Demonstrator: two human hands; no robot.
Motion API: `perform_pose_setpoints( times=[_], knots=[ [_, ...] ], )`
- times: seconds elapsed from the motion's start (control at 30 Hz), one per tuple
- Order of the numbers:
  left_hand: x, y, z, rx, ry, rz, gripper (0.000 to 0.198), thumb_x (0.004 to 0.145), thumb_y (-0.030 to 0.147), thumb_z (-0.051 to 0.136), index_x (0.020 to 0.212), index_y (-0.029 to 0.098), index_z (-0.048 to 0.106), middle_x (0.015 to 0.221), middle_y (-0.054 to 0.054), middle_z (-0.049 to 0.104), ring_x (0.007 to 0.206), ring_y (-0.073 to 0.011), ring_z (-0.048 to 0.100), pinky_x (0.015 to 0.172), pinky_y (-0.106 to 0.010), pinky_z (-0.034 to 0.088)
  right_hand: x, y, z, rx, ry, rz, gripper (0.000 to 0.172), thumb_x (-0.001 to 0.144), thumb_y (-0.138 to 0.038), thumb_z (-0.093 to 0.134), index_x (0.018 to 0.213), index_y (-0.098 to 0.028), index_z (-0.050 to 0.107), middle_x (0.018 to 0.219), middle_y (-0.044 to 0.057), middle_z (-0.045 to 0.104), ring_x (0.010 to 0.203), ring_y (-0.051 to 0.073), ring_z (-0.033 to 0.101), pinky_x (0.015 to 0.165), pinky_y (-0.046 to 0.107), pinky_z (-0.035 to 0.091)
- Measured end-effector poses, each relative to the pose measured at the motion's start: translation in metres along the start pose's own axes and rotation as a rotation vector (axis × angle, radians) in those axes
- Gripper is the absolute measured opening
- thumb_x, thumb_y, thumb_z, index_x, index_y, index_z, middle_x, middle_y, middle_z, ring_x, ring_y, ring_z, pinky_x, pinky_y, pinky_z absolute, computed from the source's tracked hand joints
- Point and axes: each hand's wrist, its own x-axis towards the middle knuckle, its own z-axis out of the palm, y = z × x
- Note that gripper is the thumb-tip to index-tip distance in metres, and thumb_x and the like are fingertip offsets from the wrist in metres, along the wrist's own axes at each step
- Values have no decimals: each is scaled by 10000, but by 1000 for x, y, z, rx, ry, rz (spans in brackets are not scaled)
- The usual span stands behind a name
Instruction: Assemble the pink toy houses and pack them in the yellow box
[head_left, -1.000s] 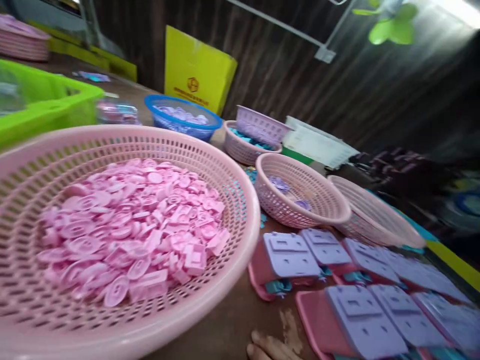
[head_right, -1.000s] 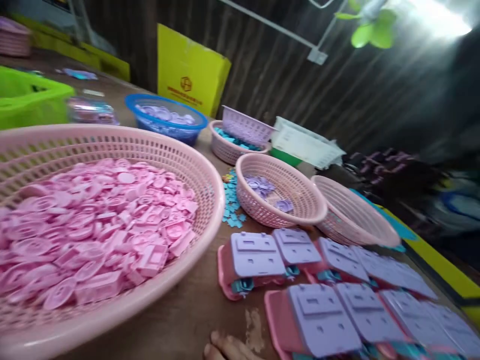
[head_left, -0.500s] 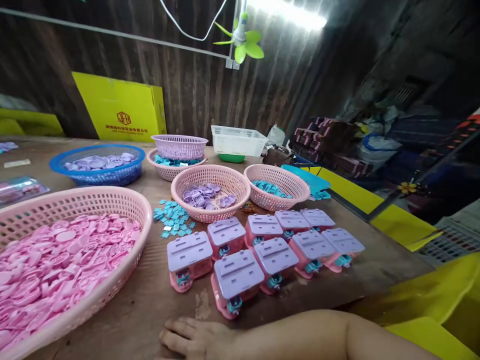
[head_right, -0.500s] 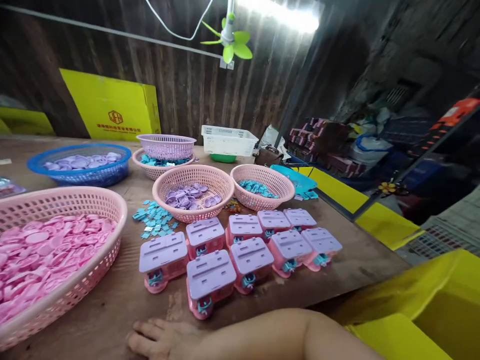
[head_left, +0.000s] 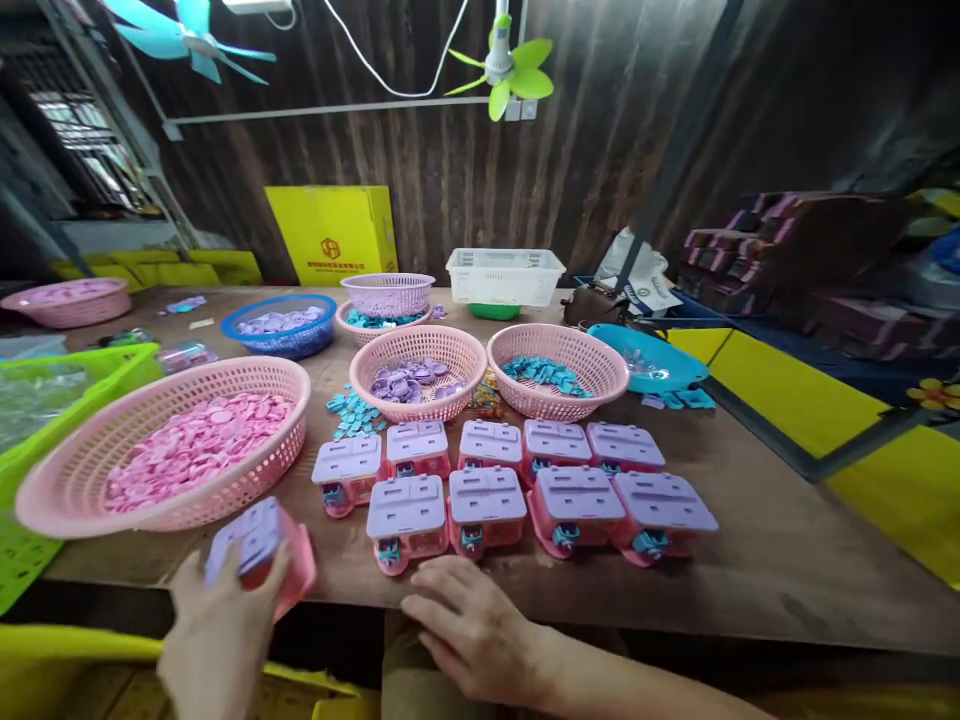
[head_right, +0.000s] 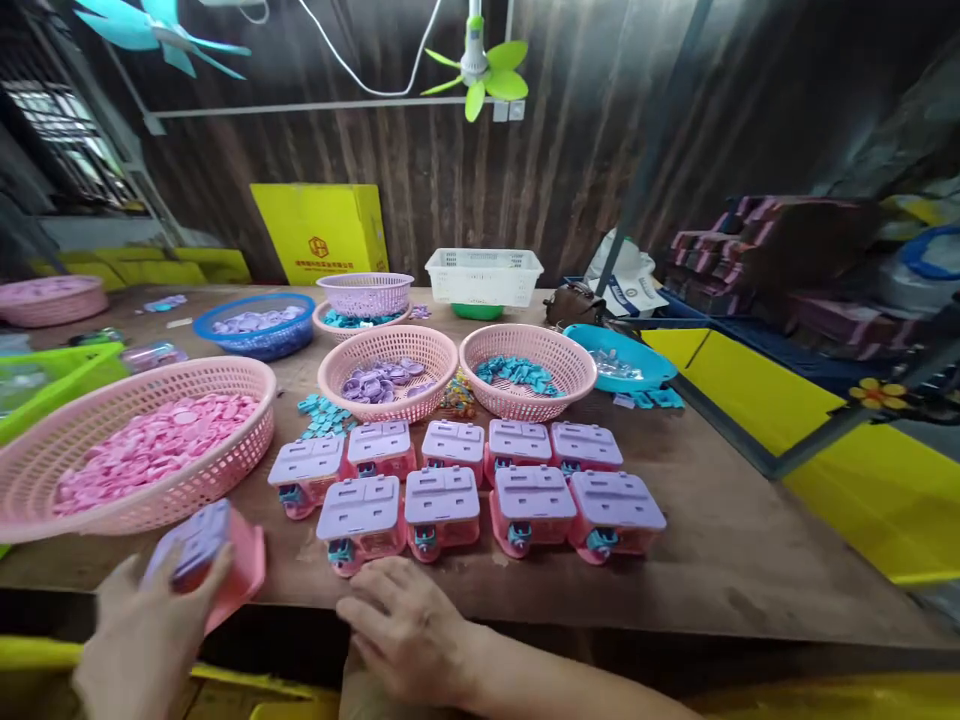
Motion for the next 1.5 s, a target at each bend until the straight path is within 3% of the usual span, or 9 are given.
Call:
perform_pose_setpoints(
  times=[0.17,0.3,0.37,0.5,0.67,0.83,1.03,1.23,1.5],
  knots=[
    [1,48,15,135,-53,6,519,875,400,366,1207,26,506,1220,-231,461,923,-312,583,734,-408,498,-38,22,-38,-59,132,84,255,823,-100,424,1037,-163,546,1012,91,595,986,199,526,860,359,453],
    [28,28,9,153,117,39,510,842,445,405,1235,140,517,1192,-169,504,1060,-343,513,854,-450,446,-53,42,-46,-136,222,131,247,845,-114,439,1058,-163,553,1005,94,587,988,204,525,862,363,441],
    [43,11,13,111,97,81,521,806,447,446,1234,159,521,1233,-157,484,1123,-349,473,911,-464,409,-50,54,-44,-188,233,195,258,853,-152,447,1086,-156,558,1044,114,574,1011,224,513,866,390,433],
    [51,3,32,-123,-67,67,550,822,440,370,1264,131,475,1169,-140,539,1037,-269,553,898,-378,435,-18,74,-35,-230,93,315,434,831,-296,523,1242,-159,501,1266,158,470,1177,284,405,957,454,356],
    [35,27,41,-75,-108,-2,600,855,460,309,1298,67,406,1174,-192,539,1001,-313,563,848,-426,445,27,82,-18,-200,-277,309,648,795,-525,538,1352,-227,394,1404,116,370,1283,307,295,1037,510,217],
    [45,34,45,77,70,306,589,823,460,401,1269,78,449,1348,-208,397,1269,-345,326,1014,-500,285,23,81,-13,-190,-307,352,589,819,-444,541,1350,-242,386,1273,80,518,1217,269,384,1028,480,255],
    [73,40,56,155,-237,654,589,858,518,329,1377,238,341,1459,-70,289,1345,-281,223,1067,-463,229,9,78,-17,-162,-276,385,584,821,-441,539,1338,-210,396,1300,98,495,1236,255,369,1045,478,231],
    [81,56,49,193,-315,671,612,850,539,347,1386,245,324,1477,-61,239,1363,-313,147,1076,-536,148,15,79,-33,-121,-271,420,595,838,-477,500,1346,-186,394,1391,126,387,1285,247,317,1055,446,234],
    [87,99,46,151,-492,739,624,855,586,288,1414,324,198,1494,29,139,1359,-381,22,1024,-631,145,8,125,-65,-297,-343,702,535,890,-502,361,1367,-259,369,1476,60,249,1351,302,168,1053,570,113]
  ],
)
